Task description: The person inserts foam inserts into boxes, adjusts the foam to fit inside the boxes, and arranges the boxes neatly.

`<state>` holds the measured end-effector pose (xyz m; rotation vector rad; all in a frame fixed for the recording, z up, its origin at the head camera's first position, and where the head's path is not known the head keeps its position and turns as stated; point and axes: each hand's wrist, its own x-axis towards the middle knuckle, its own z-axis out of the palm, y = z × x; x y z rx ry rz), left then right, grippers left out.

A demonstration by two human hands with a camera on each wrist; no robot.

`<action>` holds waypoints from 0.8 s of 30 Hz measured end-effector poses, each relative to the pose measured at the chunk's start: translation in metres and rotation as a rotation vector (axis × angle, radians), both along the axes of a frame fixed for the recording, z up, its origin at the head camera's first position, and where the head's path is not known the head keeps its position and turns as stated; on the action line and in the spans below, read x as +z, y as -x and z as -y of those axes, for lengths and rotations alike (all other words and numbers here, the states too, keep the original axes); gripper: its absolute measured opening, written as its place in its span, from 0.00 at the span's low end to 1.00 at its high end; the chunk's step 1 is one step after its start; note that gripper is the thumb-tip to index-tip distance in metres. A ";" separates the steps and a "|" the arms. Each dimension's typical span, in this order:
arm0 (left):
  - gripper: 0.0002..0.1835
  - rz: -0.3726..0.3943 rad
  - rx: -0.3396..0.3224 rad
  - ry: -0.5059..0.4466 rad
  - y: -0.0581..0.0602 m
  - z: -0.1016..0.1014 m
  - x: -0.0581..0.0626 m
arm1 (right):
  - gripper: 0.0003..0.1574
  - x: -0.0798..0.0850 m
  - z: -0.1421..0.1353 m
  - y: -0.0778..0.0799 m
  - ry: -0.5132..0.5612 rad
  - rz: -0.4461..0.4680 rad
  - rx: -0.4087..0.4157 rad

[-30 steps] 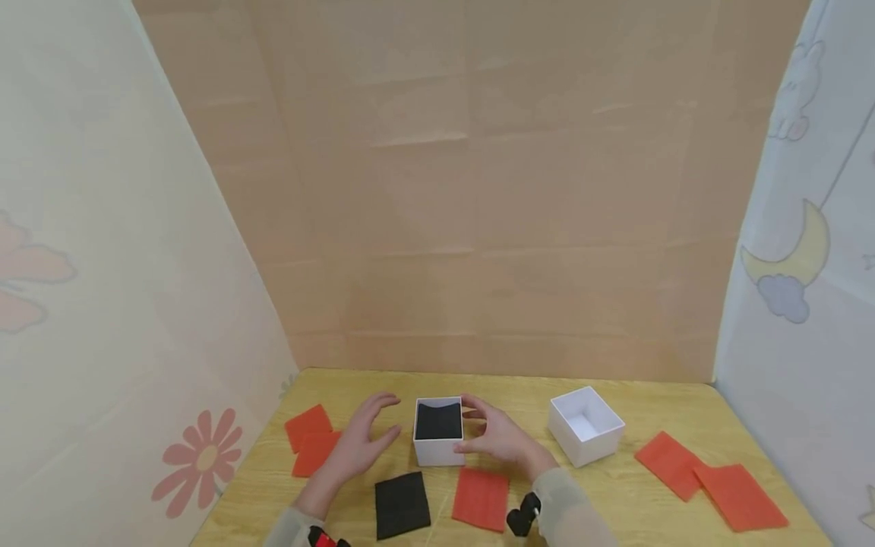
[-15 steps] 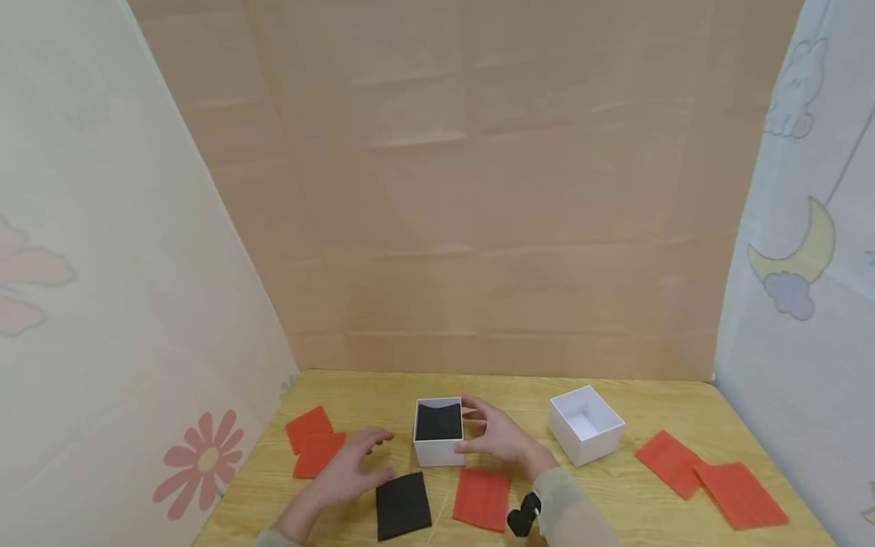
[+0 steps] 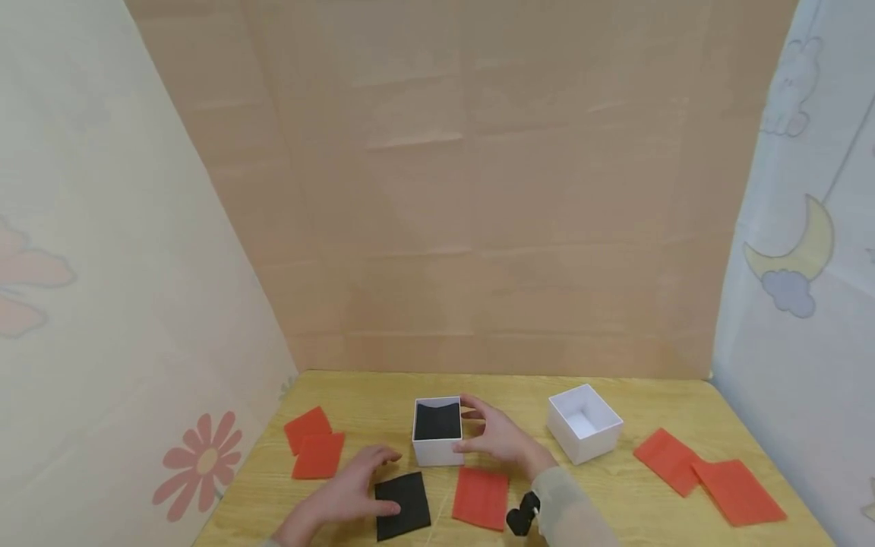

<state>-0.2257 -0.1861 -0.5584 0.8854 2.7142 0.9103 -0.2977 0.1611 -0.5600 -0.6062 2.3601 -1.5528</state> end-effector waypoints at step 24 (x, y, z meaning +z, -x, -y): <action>0.52 0.043 -0.085 0.164 -0.007 -0.007 -0.001 | 0.65 -0.008 -0.008 0.004 -0.002 0.010 -0.005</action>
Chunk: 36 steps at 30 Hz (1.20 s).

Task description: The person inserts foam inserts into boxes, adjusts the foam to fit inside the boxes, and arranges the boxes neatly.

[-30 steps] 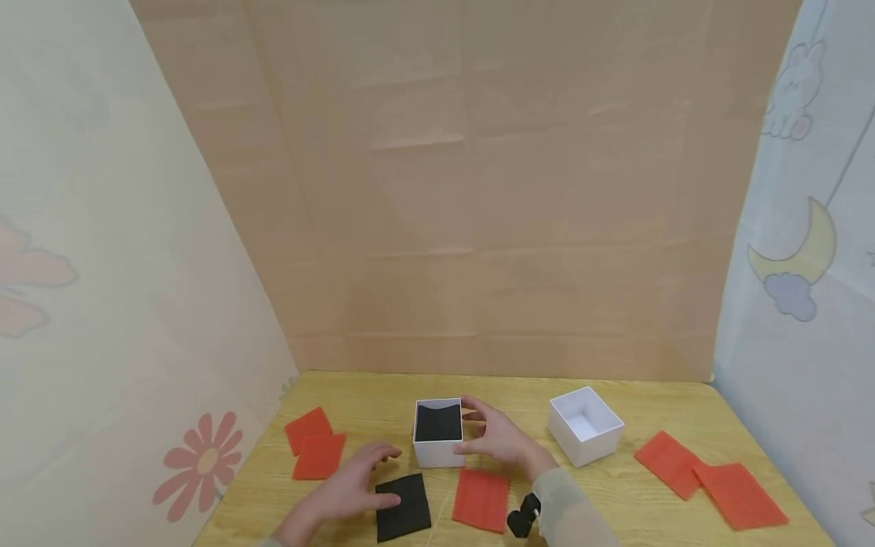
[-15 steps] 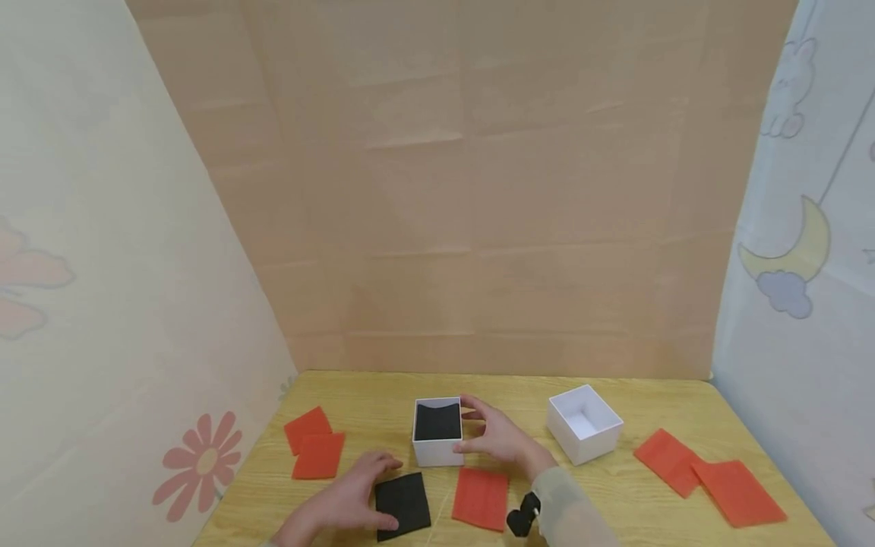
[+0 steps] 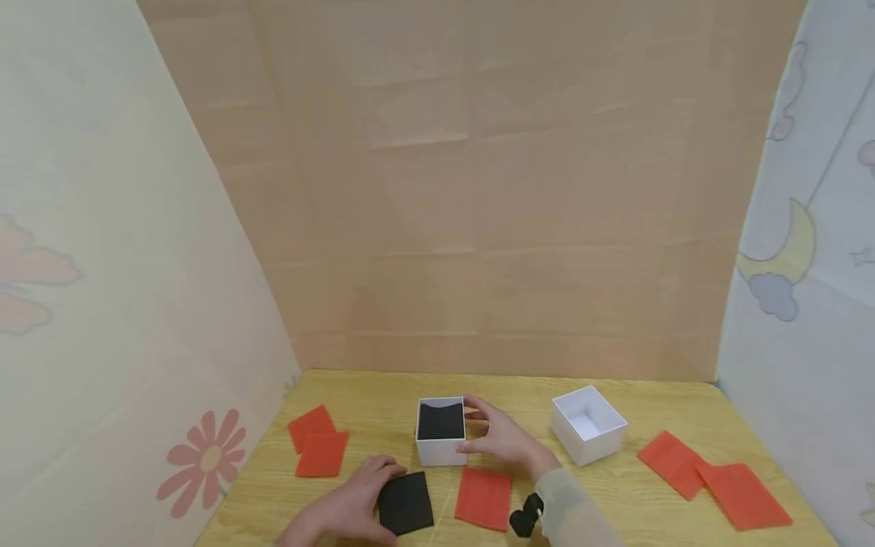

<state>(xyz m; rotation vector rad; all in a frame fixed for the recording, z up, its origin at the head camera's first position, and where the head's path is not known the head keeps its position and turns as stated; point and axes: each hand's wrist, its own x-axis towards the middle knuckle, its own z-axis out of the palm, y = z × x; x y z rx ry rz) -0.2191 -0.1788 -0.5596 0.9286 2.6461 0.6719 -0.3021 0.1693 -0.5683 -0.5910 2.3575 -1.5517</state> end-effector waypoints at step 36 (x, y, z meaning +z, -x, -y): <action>0.45 -0.034 -0.010 -0.082 0.005 0.000 -0.001 | 0.64 0.007 0.000 -0.006 -0.023 0.004 -0.006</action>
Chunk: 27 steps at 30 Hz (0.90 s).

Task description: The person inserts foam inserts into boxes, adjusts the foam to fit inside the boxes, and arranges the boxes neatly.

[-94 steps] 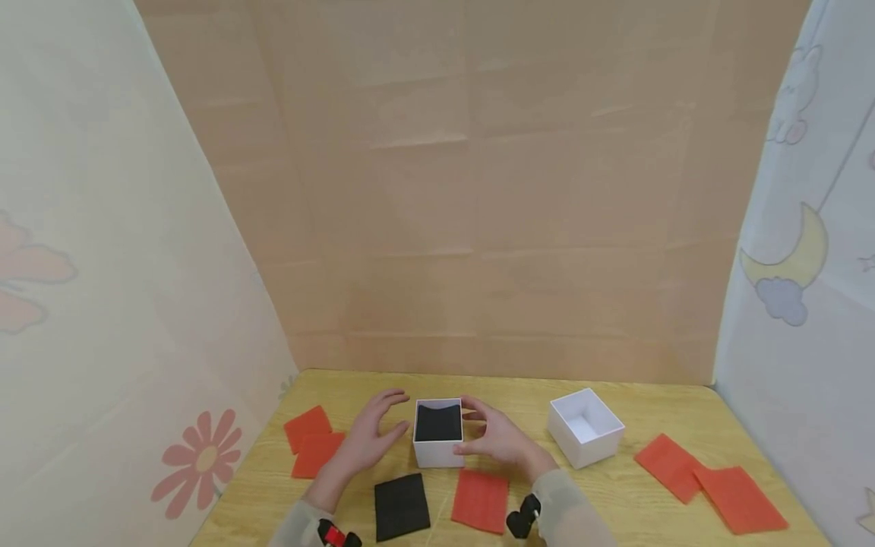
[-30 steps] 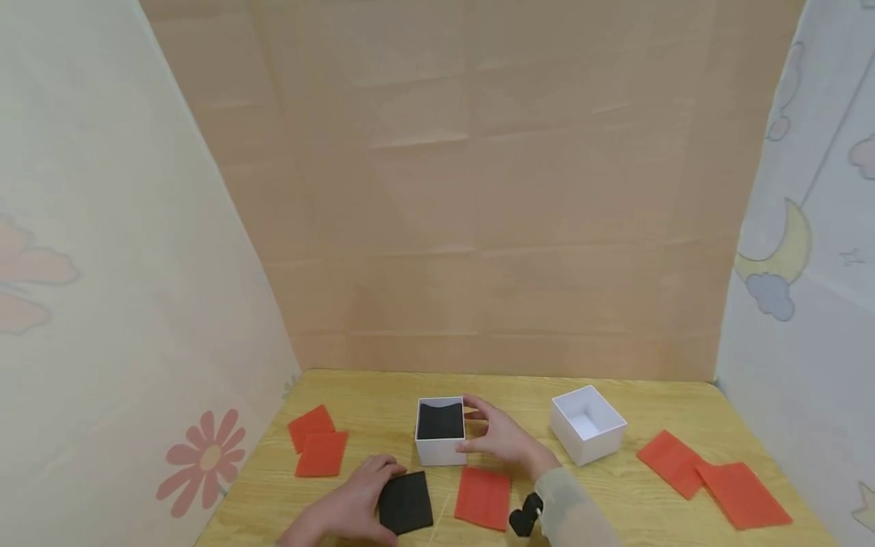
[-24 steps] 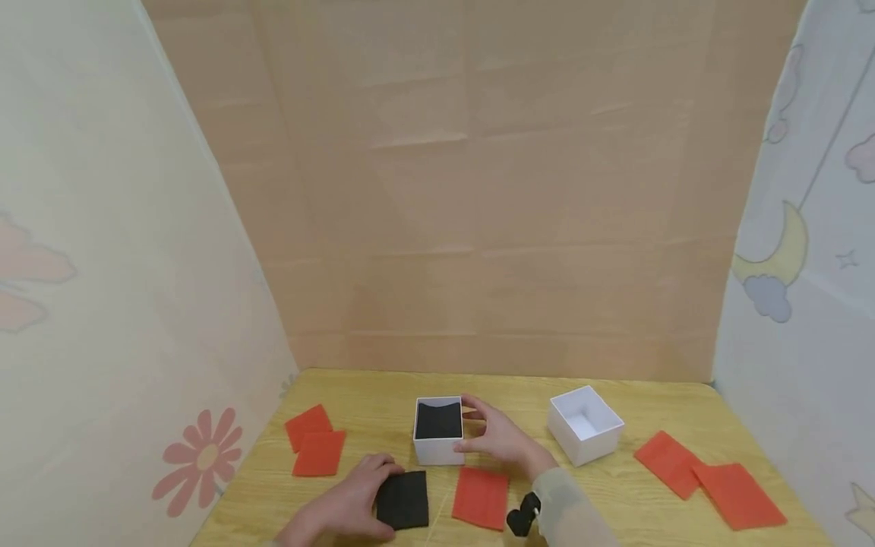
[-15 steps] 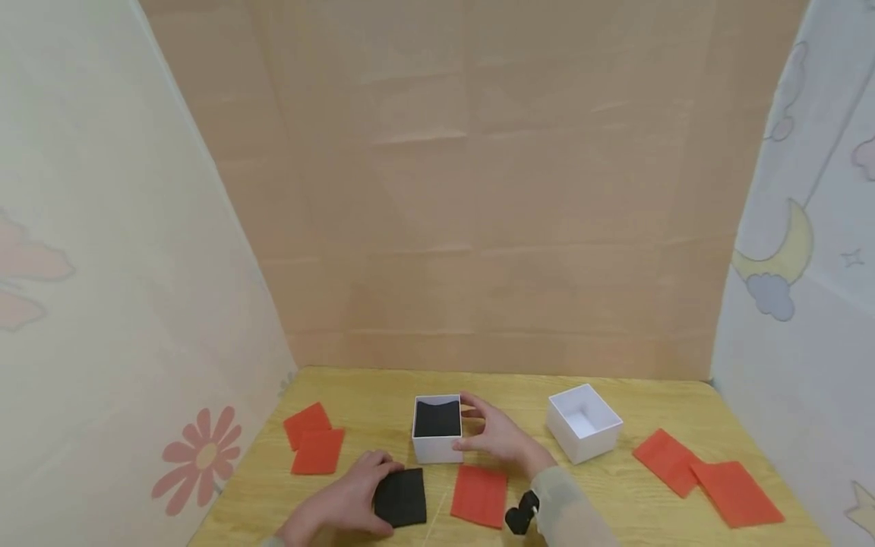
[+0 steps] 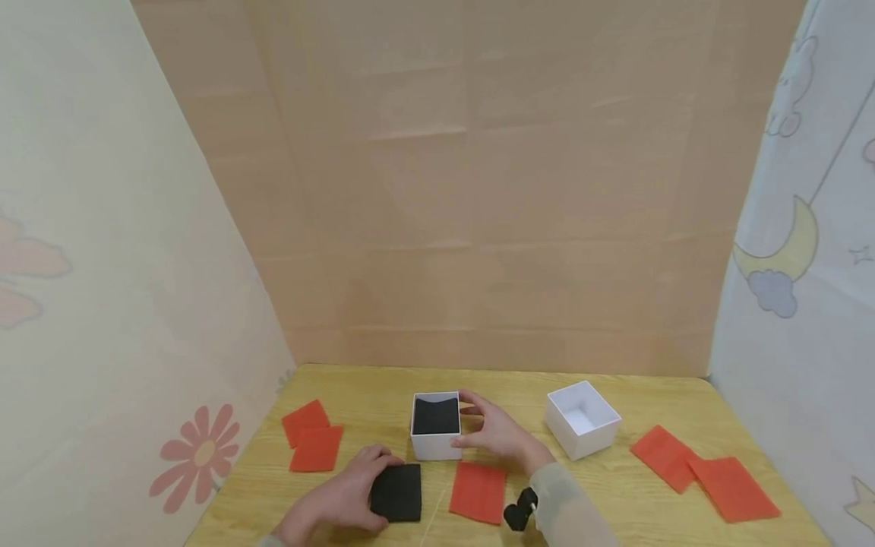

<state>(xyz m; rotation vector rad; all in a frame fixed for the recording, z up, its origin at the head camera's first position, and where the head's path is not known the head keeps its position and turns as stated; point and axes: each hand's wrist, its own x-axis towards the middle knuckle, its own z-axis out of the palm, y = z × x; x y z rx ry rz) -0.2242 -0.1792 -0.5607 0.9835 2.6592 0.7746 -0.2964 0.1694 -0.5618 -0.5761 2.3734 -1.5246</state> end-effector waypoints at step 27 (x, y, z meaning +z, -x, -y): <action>0.50 -0.054 0.080 -0.133 0.003 0.016 0.027 | 0.66 -0.003 -0.001 0.002 0.003 0.015 -0.017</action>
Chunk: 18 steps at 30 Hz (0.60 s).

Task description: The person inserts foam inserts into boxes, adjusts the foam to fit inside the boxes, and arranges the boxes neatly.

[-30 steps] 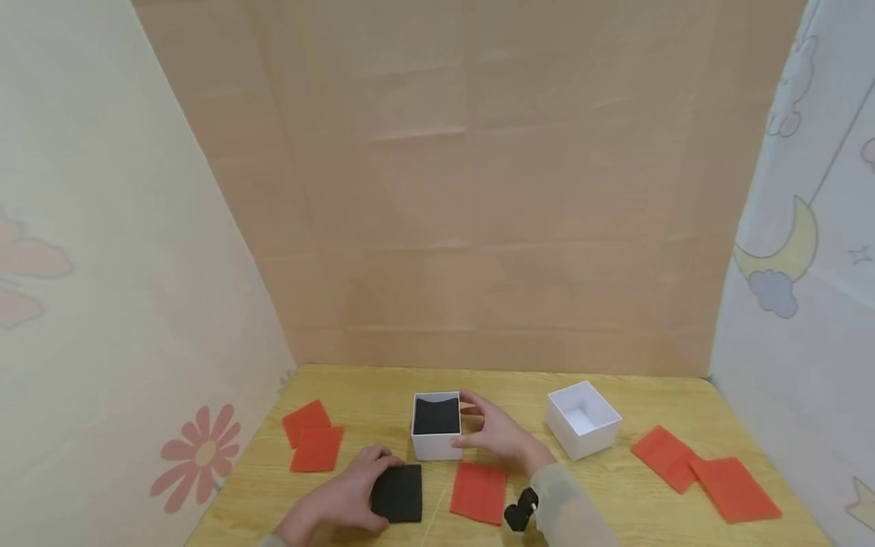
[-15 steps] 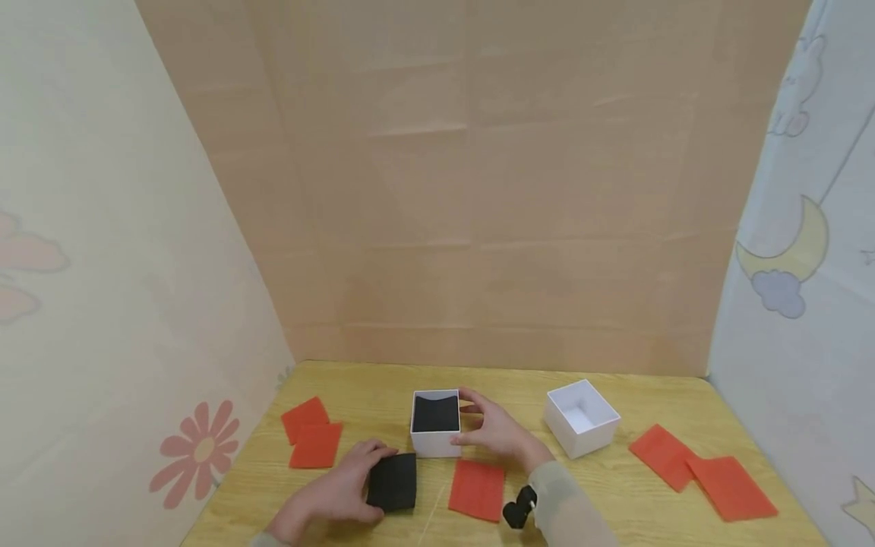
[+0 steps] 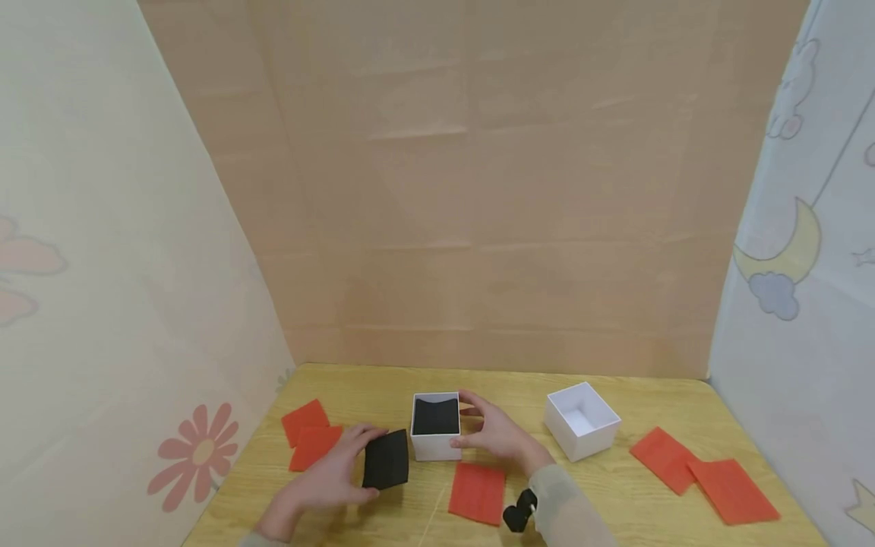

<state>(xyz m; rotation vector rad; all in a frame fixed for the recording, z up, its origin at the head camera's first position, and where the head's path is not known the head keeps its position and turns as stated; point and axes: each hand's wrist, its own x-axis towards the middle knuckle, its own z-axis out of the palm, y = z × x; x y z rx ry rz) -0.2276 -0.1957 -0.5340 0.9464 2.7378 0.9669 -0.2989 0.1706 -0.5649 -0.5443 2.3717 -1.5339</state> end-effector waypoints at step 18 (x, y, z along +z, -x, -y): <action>0.47 -0.056 0.027 -0.059 0.018 -0.021 0.021 | 0.64 0.002 0.000 -0.002 0.033 -0.010 0.022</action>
